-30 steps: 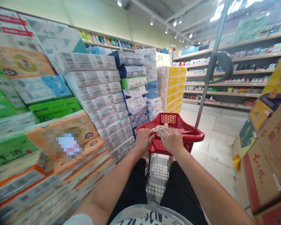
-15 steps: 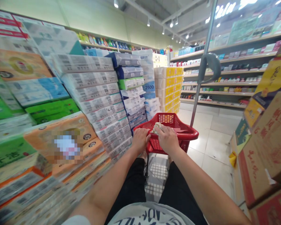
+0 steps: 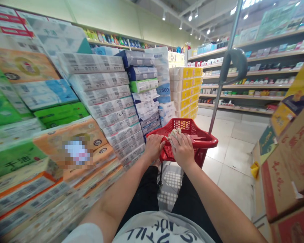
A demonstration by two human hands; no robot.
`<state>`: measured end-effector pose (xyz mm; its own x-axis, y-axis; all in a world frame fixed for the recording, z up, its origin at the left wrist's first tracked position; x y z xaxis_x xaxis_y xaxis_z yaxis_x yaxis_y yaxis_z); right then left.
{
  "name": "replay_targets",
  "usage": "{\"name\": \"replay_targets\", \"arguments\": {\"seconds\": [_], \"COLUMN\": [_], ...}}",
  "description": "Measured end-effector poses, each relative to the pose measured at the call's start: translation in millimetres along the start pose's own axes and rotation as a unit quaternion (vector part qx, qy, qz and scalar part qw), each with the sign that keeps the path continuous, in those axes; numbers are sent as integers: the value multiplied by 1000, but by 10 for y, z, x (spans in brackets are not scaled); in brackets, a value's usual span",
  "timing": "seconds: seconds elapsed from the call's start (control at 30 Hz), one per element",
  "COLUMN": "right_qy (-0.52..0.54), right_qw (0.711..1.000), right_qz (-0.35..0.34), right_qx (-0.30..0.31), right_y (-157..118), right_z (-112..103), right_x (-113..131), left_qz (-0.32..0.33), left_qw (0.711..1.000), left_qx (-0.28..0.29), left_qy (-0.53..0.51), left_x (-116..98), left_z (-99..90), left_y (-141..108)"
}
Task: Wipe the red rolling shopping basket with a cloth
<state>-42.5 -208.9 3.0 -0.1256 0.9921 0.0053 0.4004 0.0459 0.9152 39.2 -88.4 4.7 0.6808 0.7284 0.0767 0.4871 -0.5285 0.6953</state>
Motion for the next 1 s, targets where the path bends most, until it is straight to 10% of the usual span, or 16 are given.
{"name": "replay_targets", "arguments": {"seconds": [1.0], "right_qy": [-18], "right_qw": [999], "right_qz": [-45], "right_qx": [-21], "right_y": [-81], "right_z": [24], "right_x": [64], "left_qz": [4], "left_qw": [1000], "left_qx": [-1], "left_qy": [-2], "left_x": [5], "left_z": [21], "left_y": [22]}}
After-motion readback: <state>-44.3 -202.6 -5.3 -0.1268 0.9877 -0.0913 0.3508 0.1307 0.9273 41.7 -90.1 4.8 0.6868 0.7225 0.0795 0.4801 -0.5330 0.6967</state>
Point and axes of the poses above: each hand's wrist, its own y-axis towards the middle knuckle, its own z-axis out of the palm, x = y × z, the point moved 7 cm from there along y, towards the middle knuckle, and after that the axes turned 7 degrees about -x, right-handed, at the moved point
